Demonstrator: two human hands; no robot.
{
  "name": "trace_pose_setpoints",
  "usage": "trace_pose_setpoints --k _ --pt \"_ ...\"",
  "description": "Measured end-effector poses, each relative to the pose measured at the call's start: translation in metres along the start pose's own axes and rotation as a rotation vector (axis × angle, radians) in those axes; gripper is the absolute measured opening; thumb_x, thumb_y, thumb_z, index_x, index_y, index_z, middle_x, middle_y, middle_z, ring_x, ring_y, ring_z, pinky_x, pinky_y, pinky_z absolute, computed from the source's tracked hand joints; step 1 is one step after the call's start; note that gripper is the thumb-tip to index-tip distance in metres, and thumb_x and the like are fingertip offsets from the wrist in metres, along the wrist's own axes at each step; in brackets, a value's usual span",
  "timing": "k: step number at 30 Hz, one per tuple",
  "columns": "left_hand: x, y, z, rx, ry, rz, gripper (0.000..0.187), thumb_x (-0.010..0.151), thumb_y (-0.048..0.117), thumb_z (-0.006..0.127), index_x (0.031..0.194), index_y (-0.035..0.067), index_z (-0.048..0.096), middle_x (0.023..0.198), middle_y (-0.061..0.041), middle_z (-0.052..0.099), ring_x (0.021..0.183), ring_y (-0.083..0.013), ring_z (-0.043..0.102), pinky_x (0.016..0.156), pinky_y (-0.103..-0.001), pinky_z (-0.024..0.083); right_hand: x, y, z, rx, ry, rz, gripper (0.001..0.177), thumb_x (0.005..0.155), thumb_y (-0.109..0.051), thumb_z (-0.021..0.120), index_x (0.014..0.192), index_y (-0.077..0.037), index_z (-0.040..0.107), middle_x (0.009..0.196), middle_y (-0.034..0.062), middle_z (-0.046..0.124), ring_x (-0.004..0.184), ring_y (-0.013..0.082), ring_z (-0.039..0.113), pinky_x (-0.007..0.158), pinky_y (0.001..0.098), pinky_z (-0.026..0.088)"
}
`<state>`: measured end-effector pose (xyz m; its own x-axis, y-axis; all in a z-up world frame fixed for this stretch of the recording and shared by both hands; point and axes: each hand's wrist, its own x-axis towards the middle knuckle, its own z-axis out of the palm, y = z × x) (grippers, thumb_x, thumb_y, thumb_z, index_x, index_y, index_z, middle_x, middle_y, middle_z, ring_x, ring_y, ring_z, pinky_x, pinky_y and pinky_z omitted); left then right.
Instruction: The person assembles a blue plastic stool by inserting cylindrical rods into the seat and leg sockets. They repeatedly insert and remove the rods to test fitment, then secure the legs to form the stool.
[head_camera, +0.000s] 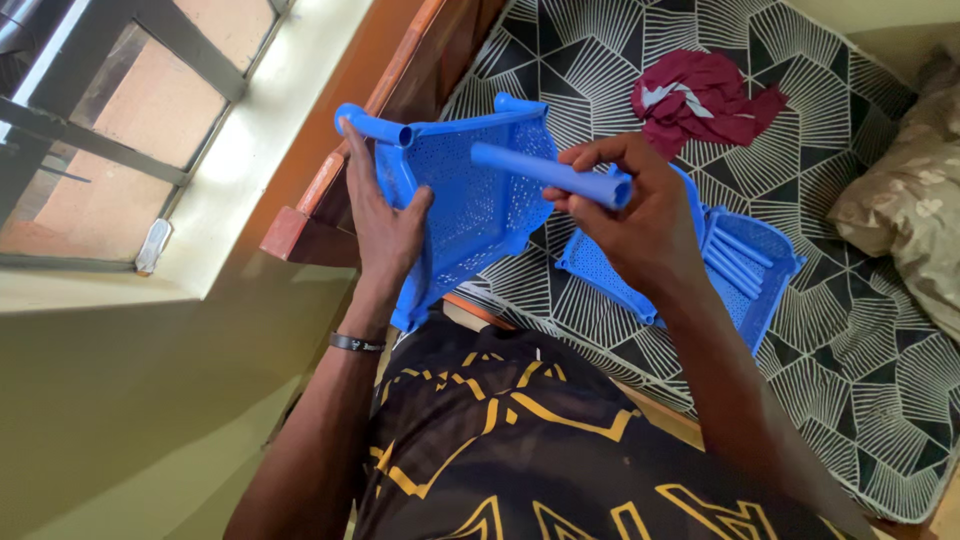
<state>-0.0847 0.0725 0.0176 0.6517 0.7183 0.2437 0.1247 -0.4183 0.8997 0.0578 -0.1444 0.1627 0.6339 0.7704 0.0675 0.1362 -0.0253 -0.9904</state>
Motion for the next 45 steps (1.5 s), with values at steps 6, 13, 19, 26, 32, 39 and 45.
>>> trace_pose_setpoints --k 6,13,19,26,32,39,45 --pt "0.0 0.015 -0.002 0.013 -0.045 -0.009 0.09 0.091 0.006 0.063 0.169 0.013 0.02 0.166 -0.022 0.035 0.157 -0.0392 0.036 0.131 -0.047 0.031 -0.003 -0.009 0.003 0.011 -0.057 0.047 0.03 0.09 0.016 0.059 0.113 -0.001 0.051 0.132 0.0172 0.058 0.114 0.025 0.073 0.1 0.036 0.059" --pt "-0.003 0.015 0.002 0.029 -0.035 0.046 0.089 0.09 0.006 0.063 0.169 0.018 0.022 0.145 -0.022 0.044 0.137 -0.0376 0.049 0.12 -0.045 0.041 -0.007 -0.016 0.007 -0.03 -0.111 0.052 0.03 0.088 0.016 0.056 0.112 -0.001 0.05 0.132 0.0174 0.061 0.115 0.0243 0.073 0.1 0.0354 0.06" --pt "-0.006 0.01 0.005 0.053 -0.015 0.004 0.089 0.09 0.008 0.063 0.168 0.018 0.021 0.142 -0.022 0.044 0.131 -0.0374 0.051 0.115 -0.043 0.043 -0.01 -0.012 0.01 0.022 -0.106 0.026 0.032 0.087 0.017 0.057 0.113 0.0 0.051 0.134 0.019 0.06 0.114 0.0271 0.074 0.101 0.0364 0.064" --pt "-0.007 0.01 0.005 0.043 -0.022 0.02 0.092 0.089 0.008 0.062 0.169 0.013 0.016 0.157 -0.022 0.043 0.144 -0.0395 0.046 0.123 -0.046 0.038 -0.012 -0.002 0.014 0.076 -0.095 0.023 0.03 0.088 0.017 0.058 0.112 0.001 0.051 0.135 0.0198 0.058 0.116 0.0297 0.074 0.1 0.0387 0.059" --pt "-0.004 0.016 0.001 0.022 -0.07 0.024 0.094 0.091 0.008 0.065 0.168 0.012 0.012 0.161 -0.024 0.04 0.149 -0.0406 0.041 0.124 -0.047 0.035 -0.01 0.003 0.015 0.112 -0.1 -0.008 0.031 0.088 0.018 0.058 0.113 0.001 0.052 0.136 0.0201 0.057 0.118 0.0301 0.073 0.101 0.0396 0.059" --pt "-0.005 0.025 0.003 -0.039 -0.109 -0.001 0.089 0.091 0.005 0.067 0.167 0.016 0.022 0.159 -0.02 0.044 0.149 -0.0377 0.044 0.125 -0.045 0.035 -0.011 0.003 0.019 0.167 -0.065 0.018 0.03 0.092 0.017 0.06 0.115 0.0 0.054 0.138 0.0187 0.057 0.119 0.0287 0.072 0.104 0.0384 0.063" --pt "-0.005 0.025 0.004 0.009 -0.063 0.041 0.087 0.091 0.006 0.071 0.166 0.015 0.027 0.161 -0.021 0.043 0.15 -0.0381 0.042 0.125 -0.046 0.034 -0.012 -0.015 0.018 -0.124 -0.04 -0.015 0.028 0.092 0.01 0.065 0.116 -0.002 0.055 0.133 0.0125 0.062 0.111 0.0201 0.074 0.09 0.029 0.061"
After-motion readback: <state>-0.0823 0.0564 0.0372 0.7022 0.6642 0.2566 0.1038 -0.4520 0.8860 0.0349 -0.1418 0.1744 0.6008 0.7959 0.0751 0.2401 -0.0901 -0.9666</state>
